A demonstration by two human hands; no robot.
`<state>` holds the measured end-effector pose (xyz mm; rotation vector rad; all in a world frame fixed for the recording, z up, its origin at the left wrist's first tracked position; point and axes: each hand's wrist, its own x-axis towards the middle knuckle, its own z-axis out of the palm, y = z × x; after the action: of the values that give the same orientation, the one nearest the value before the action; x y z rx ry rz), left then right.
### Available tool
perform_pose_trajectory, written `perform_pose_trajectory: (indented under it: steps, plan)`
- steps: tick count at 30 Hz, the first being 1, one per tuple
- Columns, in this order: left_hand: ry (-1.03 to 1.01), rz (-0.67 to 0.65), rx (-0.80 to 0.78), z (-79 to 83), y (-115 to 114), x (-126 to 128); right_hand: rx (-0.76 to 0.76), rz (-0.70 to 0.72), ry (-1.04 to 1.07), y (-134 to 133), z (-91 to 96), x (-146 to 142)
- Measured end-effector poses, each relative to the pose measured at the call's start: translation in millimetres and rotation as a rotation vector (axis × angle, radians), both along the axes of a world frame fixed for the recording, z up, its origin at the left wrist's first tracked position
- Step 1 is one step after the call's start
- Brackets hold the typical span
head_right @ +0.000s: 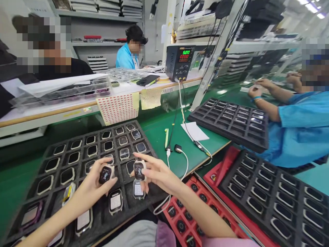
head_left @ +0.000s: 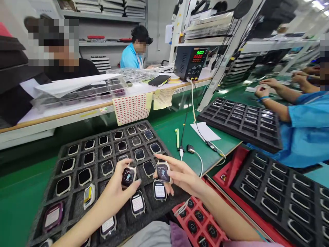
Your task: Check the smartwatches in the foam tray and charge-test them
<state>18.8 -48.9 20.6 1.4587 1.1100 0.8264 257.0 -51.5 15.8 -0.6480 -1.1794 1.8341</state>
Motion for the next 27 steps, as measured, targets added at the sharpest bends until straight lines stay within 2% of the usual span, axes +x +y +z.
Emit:
perform_pose_trajectory:
  steps: [4,10,16,27]
  plan:
    - [-0.206,-0.042,-0.202,-1.2,5.8,2.0,-0.028,0.001,-0.058,-1.3,0.0,-3.2]
    - [-0.351,-0.082,-0.323,-8.0,8.0,2.7,0.035,-0.077,-0.137,-3.1,-4.6,-6.9]
    - [-0.382,-0.129,-0.353,-9.9,6.1,0.8,0.093,-0.097,-0.137,-6.9,-8.1,-9.4]
    - [-0.344,-0.156,-0.340,-3.0,5.6,3.2,0.104,-0.149,-0.188,-11.5,-1.3,-14.6]
